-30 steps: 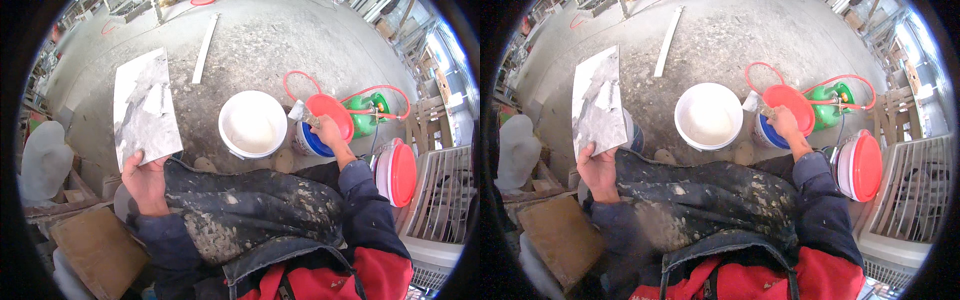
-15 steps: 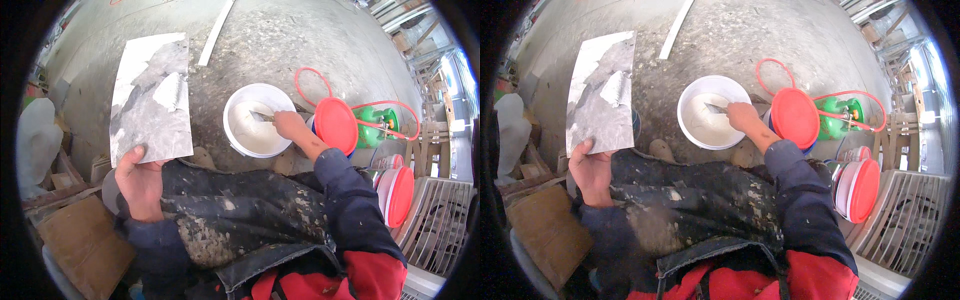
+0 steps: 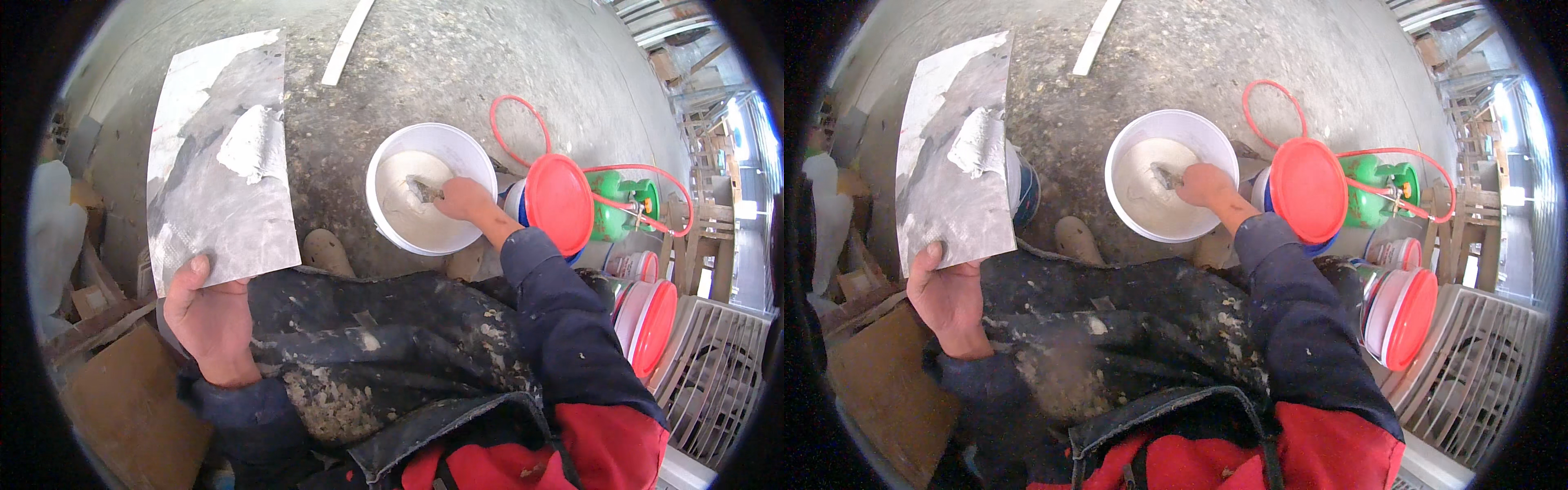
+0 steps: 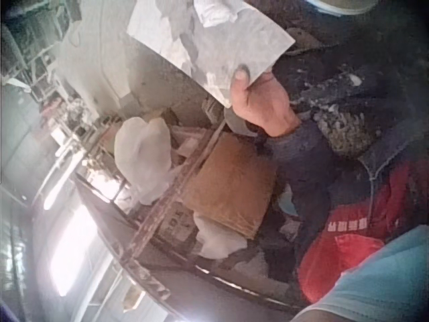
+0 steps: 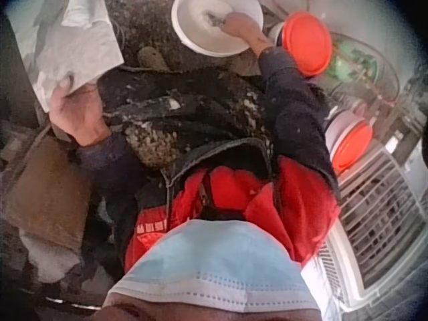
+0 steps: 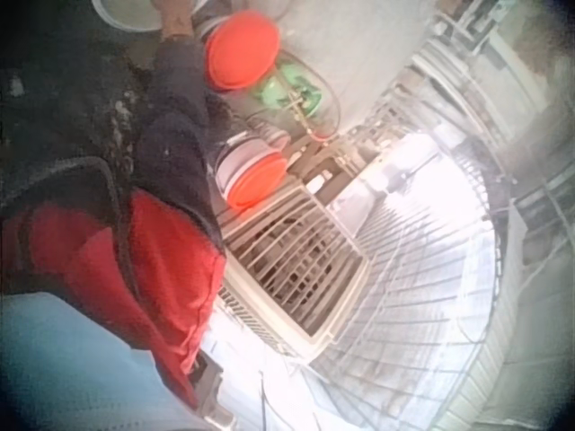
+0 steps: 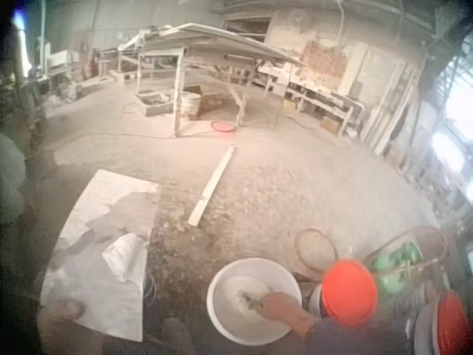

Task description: The person uses an angle grinder to grind the edge of a rectangular stone tile, then walks to a workbench and places the tile on a metal mesh. The person then scoops a white paste from a bucket and spreads it onto the tile using a trowel.

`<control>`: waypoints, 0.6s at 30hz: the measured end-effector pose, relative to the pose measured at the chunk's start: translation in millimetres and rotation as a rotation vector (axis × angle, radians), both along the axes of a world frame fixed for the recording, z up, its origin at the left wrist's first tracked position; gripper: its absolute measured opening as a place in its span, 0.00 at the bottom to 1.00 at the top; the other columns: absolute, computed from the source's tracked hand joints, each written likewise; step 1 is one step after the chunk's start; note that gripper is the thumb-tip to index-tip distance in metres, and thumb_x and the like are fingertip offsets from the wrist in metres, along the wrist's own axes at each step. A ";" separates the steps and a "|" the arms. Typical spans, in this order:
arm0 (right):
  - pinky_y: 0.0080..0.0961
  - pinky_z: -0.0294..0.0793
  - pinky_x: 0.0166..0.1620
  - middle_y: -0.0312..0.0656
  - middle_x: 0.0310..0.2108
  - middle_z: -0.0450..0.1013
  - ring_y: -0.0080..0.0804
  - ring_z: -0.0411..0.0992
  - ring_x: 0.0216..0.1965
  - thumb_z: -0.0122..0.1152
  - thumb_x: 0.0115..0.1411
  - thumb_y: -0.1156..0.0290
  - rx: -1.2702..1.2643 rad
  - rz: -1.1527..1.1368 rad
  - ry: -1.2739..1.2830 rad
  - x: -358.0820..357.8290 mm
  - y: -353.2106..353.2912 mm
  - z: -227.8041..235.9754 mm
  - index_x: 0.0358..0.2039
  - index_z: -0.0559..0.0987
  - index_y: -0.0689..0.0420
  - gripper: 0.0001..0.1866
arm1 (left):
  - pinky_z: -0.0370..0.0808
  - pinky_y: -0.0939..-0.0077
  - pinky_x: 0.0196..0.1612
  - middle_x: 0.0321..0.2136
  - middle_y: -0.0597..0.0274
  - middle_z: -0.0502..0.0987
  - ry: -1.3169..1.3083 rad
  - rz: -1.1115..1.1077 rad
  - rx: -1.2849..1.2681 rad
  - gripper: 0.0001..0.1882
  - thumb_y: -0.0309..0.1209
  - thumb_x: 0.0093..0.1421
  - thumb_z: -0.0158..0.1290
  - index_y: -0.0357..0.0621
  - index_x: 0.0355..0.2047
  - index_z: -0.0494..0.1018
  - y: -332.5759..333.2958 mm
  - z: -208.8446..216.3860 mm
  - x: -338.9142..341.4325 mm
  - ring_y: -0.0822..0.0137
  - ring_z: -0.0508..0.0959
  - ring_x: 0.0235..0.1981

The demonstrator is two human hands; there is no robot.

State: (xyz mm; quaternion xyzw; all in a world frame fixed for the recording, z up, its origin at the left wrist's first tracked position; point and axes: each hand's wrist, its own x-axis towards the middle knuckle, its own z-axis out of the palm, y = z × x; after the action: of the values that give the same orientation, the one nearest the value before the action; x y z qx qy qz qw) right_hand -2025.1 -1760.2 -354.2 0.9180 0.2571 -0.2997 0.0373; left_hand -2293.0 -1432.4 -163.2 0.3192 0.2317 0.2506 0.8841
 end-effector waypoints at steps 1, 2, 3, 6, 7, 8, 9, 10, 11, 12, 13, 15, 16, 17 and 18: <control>0.46 0.78 0.54 0.58 0.42 0.82 0.55 0.81 0.47 0.57 0.59 0.54 0.009 0.013 0.011 -0.5 -1.5 -0.8 0.40 0.86 0.63 0.24 | 0.75 0.40 0.63 0.64 0.46 0.70 -0.007 -0.013 0.003 0.36 0.23 0.60 0.55 0.35 0.69 0.60 0.1 0.0 1.4 0.46 0.73 0.64; 0.46 0.78 0.54 0.59 0.42 0.82 0.55 0.81 0.47 0.57 0.59 0.53 0.019 0.027 0.022 -1.3 -3.1 -1.7 0.39 0.86 0.64 0.25 | 0.75 0.40 0.63 0.64 0.46 0.70 -0.013 -0.027 0.006 0.36 0.23 0.60 0.55 0.35 0.69 0.60 -0.2 0.0 2.6 0.46 0.72 0.64; 0.47 0.78 0.54 0.59 0.42 0.82 0.56 0.81 0.46 0.57 0.59 0.53 0.026 0.036 0.043 -2.5 -4.0 -2.9 0.39 0.86 0.64 0.25 | 0.75 0.41 0.63 0.65 0.46 0.70 -0.019 -0.040 0.009 0.36 0.23 0.60 0.55 0.35 0.69 0.60 -0.5 -0.1 3.4 0.46 0.72 0.65; 0.47 0.78 0.53 0.61 0.41 0.81 0.57 0.80 0.45 0.57 0.58 0.52 0.061 0.071 0.075 -7.6 -2.2 -1.8 0.38 0.86 0.66 0.27 | 0.76 0.41 0.62 0.65 0.46 0.69 0.000 -0.038 0.029 0.36 0.23 0.60 0.55 0.35 0.69 0.59 -1.4 -0.4 1.0 0.46 0.73 0.64; 0.48 0.78 0.53 0.61 0.40 0.81 0.57 0.80 0.45 0.57 0.57 0.51 0.078 0.086 0.074 -9.1 -3.7 -7.1 0.38 0.86 0.67 0.27 | 0.77 0.41 0.60 0.65 0.46 0.69 0.001 -0.043 0.032 0.36 0.23 0.60 0.55 0.35 0.69 0.59 -0.8 -1.8 1.7 0.46 0.73 0.64; 0.48 0.78 0.53 0.62 0.40 0.81 0.58 0.80 0.45 0.58 0.57 0.51 0.098 0.102 0.075 -10.2 -4.8 -15.1 0.37 0.86 0.67 0.28 | 0.78 0.41 0.59 0.65 0.46 0.69 0.004 -0.045 0.038 0.36 0.24 0.60 0.55 0.35 0.69 0.59 0.4 -3.8 2.1 0.46 0.73 0.63; 0.48 0.78 0.50 0.62 0.38 0.81 0.57 0.80 0.42 0.58 0.57 0.51 0.142 0.105 0.061 -12.3 -7.4 -22.3 0.35 0.85 0.68 0.28 | 0.79 0.41 0.58 0.65 0.46 0.69 0.006 -0.048 0.044 0.36 0.24 0.60 0.55 0.35 0.69 0.60 0.7 -4.4 2.9 0.46 0.74 0.63; 0.48 0.79 0.47 0.62 0.35 0.81 0.56 0.81 0.39 0.58 0.57 0.51 0.188 0.112 0.046 -15.1 -5.4 -24.3 0.34 0.85 0.69 0.28 | 0.80 0.41 0.57 0.64 0.46 0.69 0.004 -0.051 0.052 0.35 0.24 0.60 0.55 0.36 0.69 0.60 -0.6 -2.5 4.6 0.46 0.74 0.63; 0.49 0.79 0.44 0.62 0.33 0.80 0.56 0.81 0.35 0.58 0.57 0.50 0.235 0.118 0.030 -17.0 -3.7 -25.6 0.32 0.84 0.69 0.28 | 0.81 0.40 0.56 0.64 0.46 0.70 0.002 -0.055 0.060 0.35 0.24 0.60 0.55 0.36 0.68 0.60 -4.0 0.5 6.6 0.46 0.75 0.62; 0.47 0.80 0.41 0.63 0.33 0.80 0.53 0.81 0.34 0.59 0.55 0.50 0.201 0.024 0.133 -16.9 -2.5 -26.0 0.31 0.85 0.69 0.28 | 0.81 0.40 0.55 0.64 0.46 0.70 -0.001 -0.058 0.068 0.35 0.24 0.60 0.55 0.36 0.68 0.60 -6.5 3.1 8.3 0.45 0.75 0.62; 0.45 0.80 0.39 0.63 0.33 0.80 0.51 0.82 0.33 0.60 0.54 0.50 0.166 -0.070 0.235 -18.2 3.9 -9.6 0.30 0.85 0.69 0.28 | 0.82 0.39 0.53 0.63 0.46 0.71 0.006 -0.046 0.079 0.36 0.25 0.59 0.55 0.36 0.68 0.60 -7.8 1.7 9.3 0.45 0.76 0.61; 0.40 0.77 0.30 0.58 0.30 0.79 0.42 0.79 0.27 0.61 0.54 0.51 0.153 -0.256 0.417 -20.1 9.2 -2.2 0.27 0.84 0.65 0.25 | 0.83 0.39 0.53 0.62 0.46 0.71 0.002 -0.076 0.097 0.36 0.25 0.59 0.55 0.36 0.68 0.60 -6.3 0.3 9.2 0.44 0.77 0.59; 0.36 0.73 0.24 0.52 0.27 0.77 0.37 0.75 0.22 0.62 0.55 0.52 0.176 -0.359 0.494 -20.3 5.4 -10.7 0.25 0.82 0.62 0.22 | 0.83 0.39 0.53 0.62 0.46 0.72 -0.001 -0.100 0.103 0.36 0.25 0.58 0.55 0.35 0.68 0.60 -6.1 -0.3 11.6 0.44 0.77 0.59; 0.32 0.69 0.18 0.46 0.23 0.76 0.31 0.72 0.17 0.62 0.57 0.54 0.200 -0.452 0.575 -21.0 7.0 -14.0 0.24 0.81 0.59 0.19 | 0.83 0.40 0.52 0.62 0.45 0.72 0.004 -0.103 0.108 0.36 0.25 0.58 0.55 0.35 0.68 0.60 -6.3 0.5 12.4 0.44 0.78 0.58; 0.30 0.68 0.18 0.44 0.22 0.74 0.29 0.70 0.17 0.62 0.58 0.54 0.274 -0.590 0.648 -22.8 7.3 -16.8 0.25 0.81 0.58 0.18 | 0.84 0.41 0.50 0.62 0.45 0.72 0.009 -0.106 0.112 0.36 0.25 0.58 0.55 0.35 0.68 0.61 -7.5 1.8 13.5 0.43 0.78 0.58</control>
State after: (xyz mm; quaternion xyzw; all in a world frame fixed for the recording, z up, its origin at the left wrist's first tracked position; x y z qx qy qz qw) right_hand -2047.9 -1752.9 -371.0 0.8073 0.0204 -0.5324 -0.2539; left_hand -2279.5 -1439.9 -161.5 0.3811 0.2041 0.2148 0.8758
